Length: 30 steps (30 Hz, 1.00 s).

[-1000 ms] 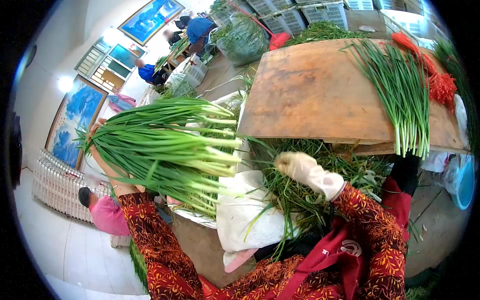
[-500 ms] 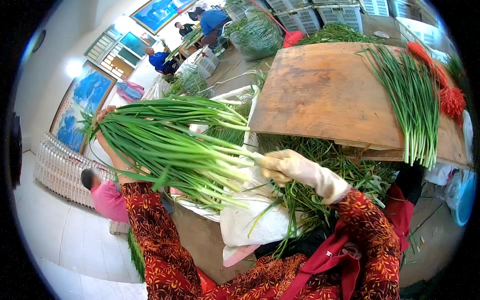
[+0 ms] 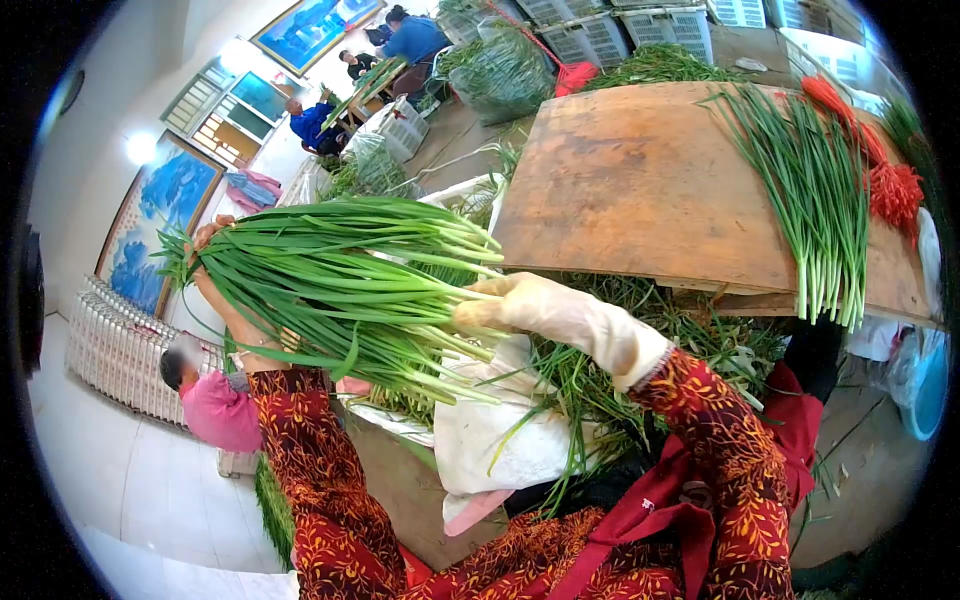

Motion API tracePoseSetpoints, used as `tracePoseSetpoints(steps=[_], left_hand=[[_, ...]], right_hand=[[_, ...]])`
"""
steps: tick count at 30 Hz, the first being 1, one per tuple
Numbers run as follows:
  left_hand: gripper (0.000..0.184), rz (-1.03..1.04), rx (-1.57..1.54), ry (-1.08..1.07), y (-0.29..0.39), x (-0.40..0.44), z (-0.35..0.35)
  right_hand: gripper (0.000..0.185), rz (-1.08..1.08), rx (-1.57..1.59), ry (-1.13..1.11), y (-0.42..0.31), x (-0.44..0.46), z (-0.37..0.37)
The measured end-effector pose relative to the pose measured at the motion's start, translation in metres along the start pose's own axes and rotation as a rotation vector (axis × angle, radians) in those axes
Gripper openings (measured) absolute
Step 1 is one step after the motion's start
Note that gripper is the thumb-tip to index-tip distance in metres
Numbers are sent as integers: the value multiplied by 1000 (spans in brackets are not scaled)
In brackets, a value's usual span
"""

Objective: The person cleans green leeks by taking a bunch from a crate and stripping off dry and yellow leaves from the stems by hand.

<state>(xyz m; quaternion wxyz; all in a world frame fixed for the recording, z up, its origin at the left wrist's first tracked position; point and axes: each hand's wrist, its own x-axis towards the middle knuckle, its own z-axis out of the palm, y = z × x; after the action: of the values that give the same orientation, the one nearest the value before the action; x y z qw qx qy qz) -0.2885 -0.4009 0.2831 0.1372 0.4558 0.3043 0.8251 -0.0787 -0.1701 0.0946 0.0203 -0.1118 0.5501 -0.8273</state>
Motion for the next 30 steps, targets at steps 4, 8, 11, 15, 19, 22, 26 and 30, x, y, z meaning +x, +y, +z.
tracePoseSetpoints(steps=[4,8,11,15,19,22,26,30], left_hand=[[18,19,-105,-78,0,8,-9],[20,-14,-93,-64,2,8,-18],[21,-22,-90,-18,-2,2,-21],[21,43,29,96,-7,-2,-21],[21,27,18,55,-7,-4,-7],[22,104,108,135,0,-9,18],[24,101,118,138,42,5,-16],[27,31,156,61,64,12,-40]], right_hand=[[41,8,211,11,0,9,5],[38,22,284,50,2,2,-1],[38,95,174,59,0,-7,-5],[36,81,171,99,-5,-17,0],[27,138,-67,172,5,-26,-7],[28,283,-580,265,34,-49,-36],[31,584,-2134,-248,144,-114,-118],[53,145,-1323,396,44,-67,-64]])
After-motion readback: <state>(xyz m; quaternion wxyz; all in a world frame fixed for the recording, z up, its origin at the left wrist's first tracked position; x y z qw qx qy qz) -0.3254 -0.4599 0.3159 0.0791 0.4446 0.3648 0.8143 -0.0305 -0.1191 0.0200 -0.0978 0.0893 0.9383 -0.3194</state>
